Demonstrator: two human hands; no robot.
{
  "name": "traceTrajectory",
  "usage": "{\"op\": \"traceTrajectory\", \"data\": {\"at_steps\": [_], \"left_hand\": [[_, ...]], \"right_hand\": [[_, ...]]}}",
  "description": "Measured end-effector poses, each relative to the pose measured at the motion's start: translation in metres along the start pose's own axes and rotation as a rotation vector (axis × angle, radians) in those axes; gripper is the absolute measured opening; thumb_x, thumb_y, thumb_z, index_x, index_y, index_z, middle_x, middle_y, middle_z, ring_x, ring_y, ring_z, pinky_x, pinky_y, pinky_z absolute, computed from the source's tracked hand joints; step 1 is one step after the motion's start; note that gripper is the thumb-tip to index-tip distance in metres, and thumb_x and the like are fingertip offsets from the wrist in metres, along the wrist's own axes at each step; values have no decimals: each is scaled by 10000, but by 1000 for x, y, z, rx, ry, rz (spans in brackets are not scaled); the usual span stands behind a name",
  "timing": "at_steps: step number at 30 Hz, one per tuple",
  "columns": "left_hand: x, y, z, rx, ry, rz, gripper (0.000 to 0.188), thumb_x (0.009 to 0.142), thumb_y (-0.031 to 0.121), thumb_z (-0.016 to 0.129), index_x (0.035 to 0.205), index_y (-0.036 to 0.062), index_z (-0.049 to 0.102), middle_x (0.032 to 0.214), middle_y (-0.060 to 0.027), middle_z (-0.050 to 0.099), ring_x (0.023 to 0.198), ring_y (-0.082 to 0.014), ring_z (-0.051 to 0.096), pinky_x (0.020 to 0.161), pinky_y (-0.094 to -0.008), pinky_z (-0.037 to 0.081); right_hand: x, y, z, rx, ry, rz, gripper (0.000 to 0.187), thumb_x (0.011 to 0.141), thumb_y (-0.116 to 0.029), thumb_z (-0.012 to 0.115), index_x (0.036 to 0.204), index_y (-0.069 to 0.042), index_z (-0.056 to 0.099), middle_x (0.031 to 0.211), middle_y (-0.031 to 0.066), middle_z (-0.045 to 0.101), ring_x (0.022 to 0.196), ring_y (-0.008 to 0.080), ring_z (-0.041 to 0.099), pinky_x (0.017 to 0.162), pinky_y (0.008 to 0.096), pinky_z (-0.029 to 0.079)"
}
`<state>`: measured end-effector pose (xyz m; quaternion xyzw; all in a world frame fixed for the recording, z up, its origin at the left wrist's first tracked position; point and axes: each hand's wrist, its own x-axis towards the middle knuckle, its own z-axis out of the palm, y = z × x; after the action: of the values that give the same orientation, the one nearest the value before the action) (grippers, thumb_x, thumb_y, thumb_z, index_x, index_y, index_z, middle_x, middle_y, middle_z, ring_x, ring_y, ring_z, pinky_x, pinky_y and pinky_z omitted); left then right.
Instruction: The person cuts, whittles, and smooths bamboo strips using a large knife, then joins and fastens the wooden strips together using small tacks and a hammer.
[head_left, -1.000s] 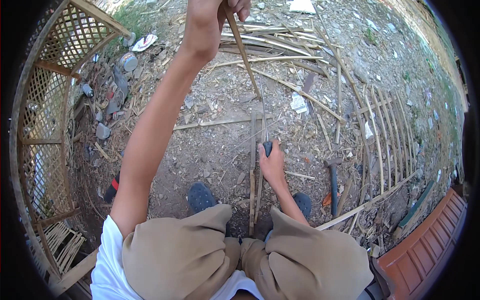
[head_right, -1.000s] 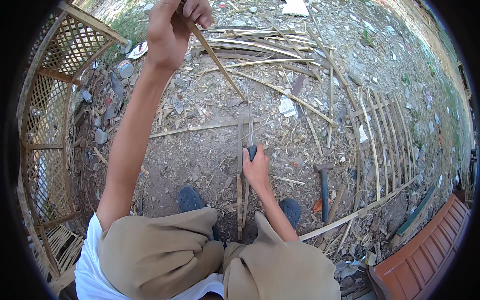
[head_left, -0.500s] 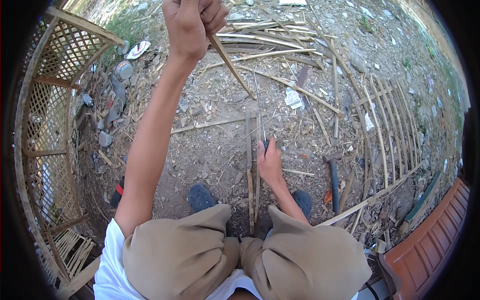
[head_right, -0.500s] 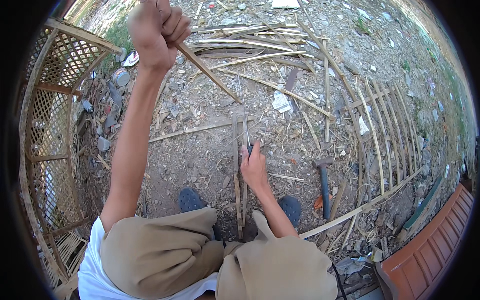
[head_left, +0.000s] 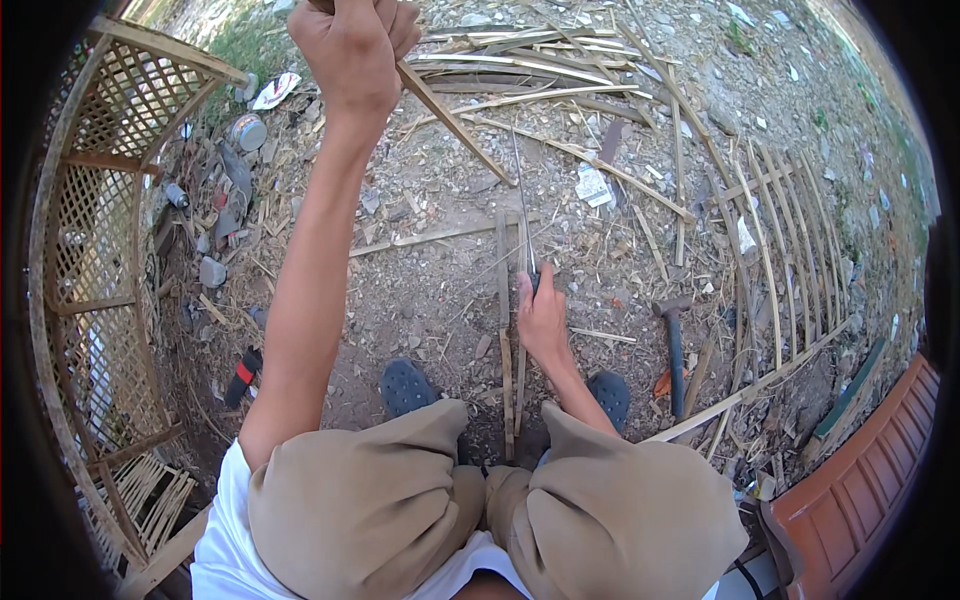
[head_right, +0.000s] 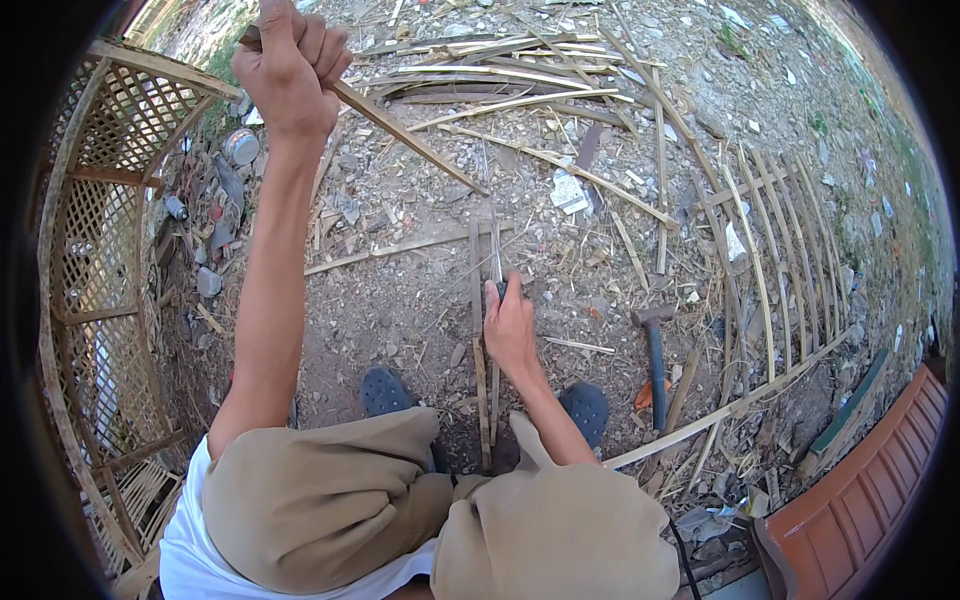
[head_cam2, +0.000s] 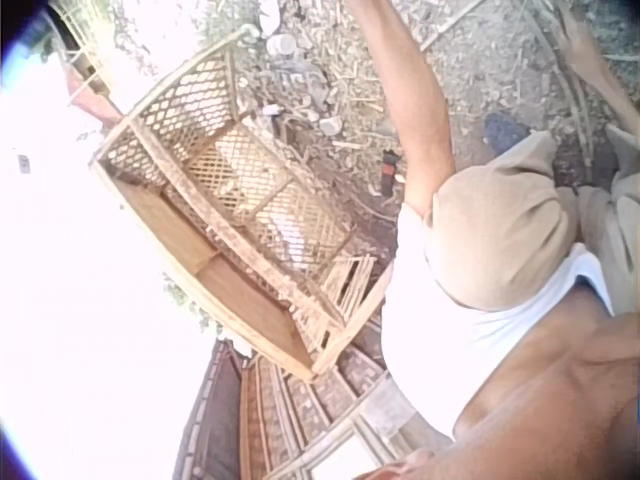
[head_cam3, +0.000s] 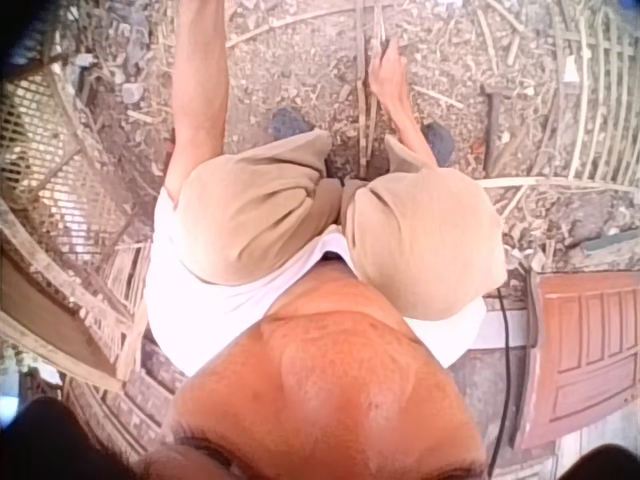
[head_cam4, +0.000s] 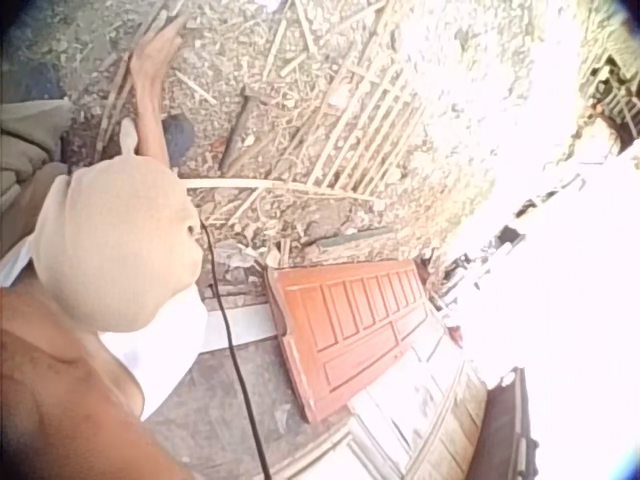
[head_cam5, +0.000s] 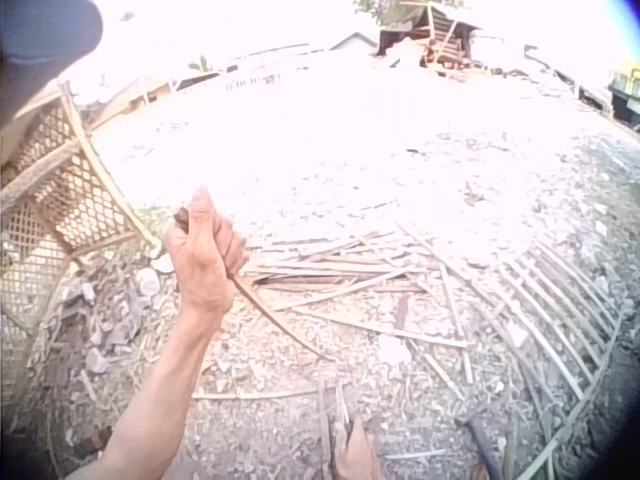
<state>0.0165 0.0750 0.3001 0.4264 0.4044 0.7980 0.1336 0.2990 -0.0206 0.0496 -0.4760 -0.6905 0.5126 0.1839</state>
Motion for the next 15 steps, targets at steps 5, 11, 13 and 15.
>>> {"op": "traceTrajectory", "data": {"at_steps": [5, 11, 13, 15], "left_hand": [[11, -12, -21, -291, -18, -59, 530, 1161, 317, 523, 687, 199, 318, 514, 79, 259, 394, -50, 209, 363, -285, 154], [11, -13, -29, -583, -85, -137, 518, 1156, 299, 510, 686, 200, 319, 516, 79, 262, 396, -48, 213, 363, -285, 152], [13, -15, -33, -825, -142, -197, 516, 1153, 296, 511, 684, 200, 320, 517, 79, 264, 395, -47, 216, 362, -284, 149], [14, -13, -34, -653, -75, -187, 516, 1150, 295, 516, 683, 199, 319, 518, 79, 265, 393, -47, 217, 361, -284, 147]], "right_hand": [[3, 0, 2, -64, -33, 33, 296, 1141, -247, 532, 1169, 42, 473, 715, 341, 626, 759, 591, 644, 607, 605, 453], [-3, 7, 8, -66, -28, 26, 316, 1140, -254, 526, 1173, 54, 464, 739, 358, 636, 773, 595, 644, 627, 632, 449], [2, 8, 8, -123, -24, 34, 321, 1137, -246, 528, 1252, 49, 475, 737, 350, 637, 771, 579, 661, 627, 615, 454], [4, 7, 7, -169, -33, 46, 342, 1135, -244, 529, 1298, 53, 477, 739, 352, 639, 773, 574, 669, 628, 610, 457]]}}
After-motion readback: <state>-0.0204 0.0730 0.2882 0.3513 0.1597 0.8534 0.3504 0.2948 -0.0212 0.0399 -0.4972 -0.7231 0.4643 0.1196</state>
